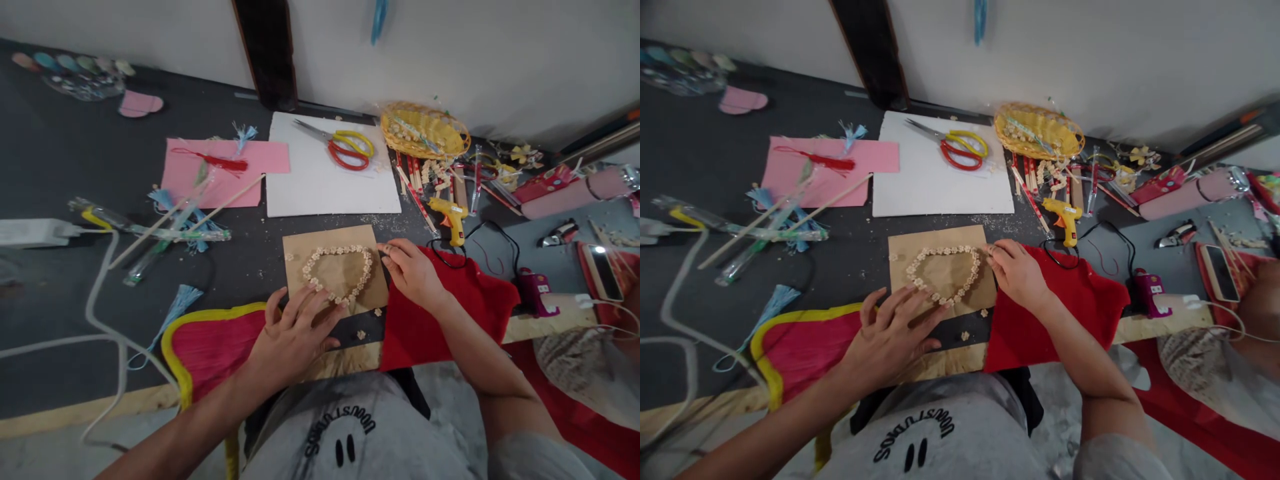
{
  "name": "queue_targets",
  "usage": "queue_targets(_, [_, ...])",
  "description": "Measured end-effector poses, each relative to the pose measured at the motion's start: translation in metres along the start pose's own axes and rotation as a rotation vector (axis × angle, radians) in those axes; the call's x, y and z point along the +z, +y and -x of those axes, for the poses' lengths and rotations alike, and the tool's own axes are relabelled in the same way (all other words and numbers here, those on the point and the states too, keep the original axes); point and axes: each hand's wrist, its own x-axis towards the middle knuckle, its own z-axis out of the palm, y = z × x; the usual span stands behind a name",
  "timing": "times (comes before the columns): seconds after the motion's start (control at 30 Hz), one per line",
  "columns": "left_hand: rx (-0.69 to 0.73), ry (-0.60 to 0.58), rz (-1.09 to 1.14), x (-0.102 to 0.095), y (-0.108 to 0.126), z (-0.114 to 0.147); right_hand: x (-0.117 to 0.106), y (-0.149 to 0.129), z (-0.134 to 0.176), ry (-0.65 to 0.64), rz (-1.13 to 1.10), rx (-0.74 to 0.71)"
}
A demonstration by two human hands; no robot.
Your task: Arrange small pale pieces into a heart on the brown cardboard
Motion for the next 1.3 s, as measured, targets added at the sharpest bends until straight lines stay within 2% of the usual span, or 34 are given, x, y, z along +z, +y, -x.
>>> queue_targets(0.13, [-0.042, -0.005, 0.017, -0.001, 0.002, 0.000, -0.006, -0.003, -0.015, 0.015, 0.019, -0.046])
queue_targets(0.27, [-0.035, 0.016, 0.016, -0.001, 0.002, 0.000, -0.005, -0.012, -0.038, -0.042, 0.010, -0.156])
queue_targets(0.43, [-0.036, 0.032, -0.001, 0.001, 0.002, 0.000, 0.008, -0.031, -0.074, -0.149, -0.003, -0.349])
queue_targets(0.57, [-0.044, 0.058, 0.012, 0.002, 0.003, 0.001, 0.019, -0.047, -0.093, -0.222, 0.037, -0.399])
queue_targets(0.8, [-0.047, 0.067, 0.010, 0.002, 0.004, 0.001, 0.026, -0.053, -0.101, -0.356, 0.061, -0.466])
queue_targets(1.3, [-0.053, 0.063, 0.030, 0.004, 0.004, 0.002, 0.035, -0.065, -0.111, -0.463, 0.175, -0.525])
